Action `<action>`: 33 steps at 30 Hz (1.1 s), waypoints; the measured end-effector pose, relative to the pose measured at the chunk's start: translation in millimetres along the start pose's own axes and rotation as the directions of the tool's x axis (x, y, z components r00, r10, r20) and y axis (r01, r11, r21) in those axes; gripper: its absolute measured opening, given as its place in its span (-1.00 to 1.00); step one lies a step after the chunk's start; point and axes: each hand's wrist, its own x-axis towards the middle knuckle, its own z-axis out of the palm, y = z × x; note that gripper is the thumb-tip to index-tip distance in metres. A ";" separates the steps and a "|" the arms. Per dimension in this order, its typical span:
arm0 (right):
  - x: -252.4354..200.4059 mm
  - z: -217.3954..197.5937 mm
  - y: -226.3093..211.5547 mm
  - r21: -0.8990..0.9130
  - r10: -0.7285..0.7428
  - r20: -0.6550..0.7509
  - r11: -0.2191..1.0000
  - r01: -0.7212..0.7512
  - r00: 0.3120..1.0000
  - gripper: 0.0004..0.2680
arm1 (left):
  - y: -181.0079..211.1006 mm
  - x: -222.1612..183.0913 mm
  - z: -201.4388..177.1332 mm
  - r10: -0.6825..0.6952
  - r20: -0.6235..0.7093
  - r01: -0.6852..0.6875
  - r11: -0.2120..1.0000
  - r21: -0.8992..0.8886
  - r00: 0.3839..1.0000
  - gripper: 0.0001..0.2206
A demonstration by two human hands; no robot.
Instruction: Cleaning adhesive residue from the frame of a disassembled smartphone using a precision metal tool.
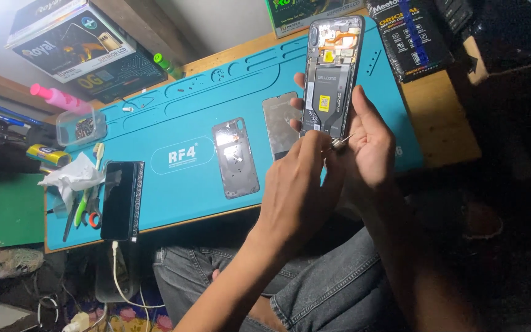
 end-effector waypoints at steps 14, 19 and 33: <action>10.8 -6.6 0.6 0.002 0.036 -0.074 0.999 -0.036 0.997 -0.48 | -9.7 -26.5 -36.4 -0.044 -0.117 0.027 0.989 -0.146 0.992 -0.68; 12.5 -8.5 5.1 -0.027 0.020 -0.048 0.999 -0.022 0.999 -0.47 | -4.3 -26.4 -39.4 -0.032 -0.139 0.017 0.994 -0.107 0.990 -0.94; 11.4 -12.5 2.3 -0.019 0.040 -0.002 0.999 -0.040 0.999 -0.46 | -3.0 -24.9 -36.8 -0.037 -0.115 0.021 0.990 -0.141 0.993 -0.90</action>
